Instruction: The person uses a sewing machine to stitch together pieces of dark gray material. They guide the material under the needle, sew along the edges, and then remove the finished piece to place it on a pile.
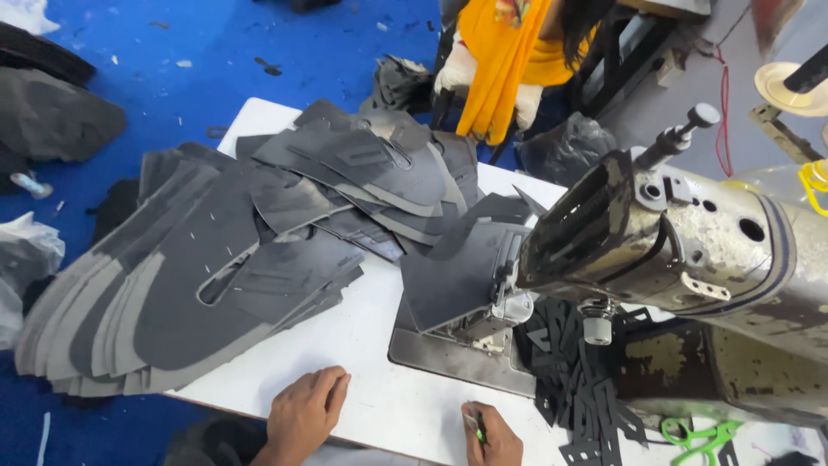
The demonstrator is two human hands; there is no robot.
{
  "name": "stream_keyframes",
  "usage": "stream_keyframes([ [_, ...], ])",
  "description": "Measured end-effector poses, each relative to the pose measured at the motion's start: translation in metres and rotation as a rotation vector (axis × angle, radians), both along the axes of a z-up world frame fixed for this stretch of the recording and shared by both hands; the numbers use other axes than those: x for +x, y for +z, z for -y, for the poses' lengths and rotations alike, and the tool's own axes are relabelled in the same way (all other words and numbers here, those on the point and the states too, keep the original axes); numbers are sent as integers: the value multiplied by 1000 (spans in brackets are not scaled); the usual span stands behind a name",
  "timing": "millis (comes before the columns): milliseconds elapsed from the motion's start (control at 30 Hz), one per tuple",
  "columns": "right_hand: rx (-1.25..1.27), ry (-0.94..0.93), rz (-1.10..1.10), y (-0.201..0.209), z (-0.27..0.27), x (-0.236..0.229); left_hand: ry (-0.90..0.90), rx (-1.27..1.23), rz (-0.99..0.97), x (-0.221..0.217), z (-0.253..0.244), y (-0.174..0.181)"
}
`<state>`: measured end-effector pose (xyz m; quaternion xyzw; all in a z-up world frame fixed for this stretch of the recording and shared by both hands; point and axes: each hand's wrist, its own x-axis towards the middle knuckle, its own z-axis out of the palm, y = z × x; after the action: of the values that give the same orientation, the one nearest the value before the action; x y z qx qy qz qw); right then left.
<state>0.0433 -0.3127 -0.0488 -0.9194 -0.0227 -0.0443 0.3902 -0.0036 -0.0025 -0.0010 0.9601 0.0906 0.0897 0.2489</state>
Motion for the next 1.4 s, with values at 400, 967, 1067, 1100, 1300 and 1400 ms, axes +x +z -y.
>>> stream_keyframes([
  [400,-36,-22,-47,-7,1,5,13,-1,105,0,-1,-5],
  [967,-67,-88,-93,-36,9,7,40,6,77,2,1,-10],
  [1067,-36,-61,-35,-26,6,6,0,-15,48,2,-1,-13],
  [1100,-32,-62,-32,-34,8,7,-1,-12,51,2,-1,-16],
  [1300,-114,-75,-39,-141,45,23,87,-18,-11,3,1,-19],
  [1400,122,486,-856,-254,108,49,57,14,54,3,-1,-26],
])
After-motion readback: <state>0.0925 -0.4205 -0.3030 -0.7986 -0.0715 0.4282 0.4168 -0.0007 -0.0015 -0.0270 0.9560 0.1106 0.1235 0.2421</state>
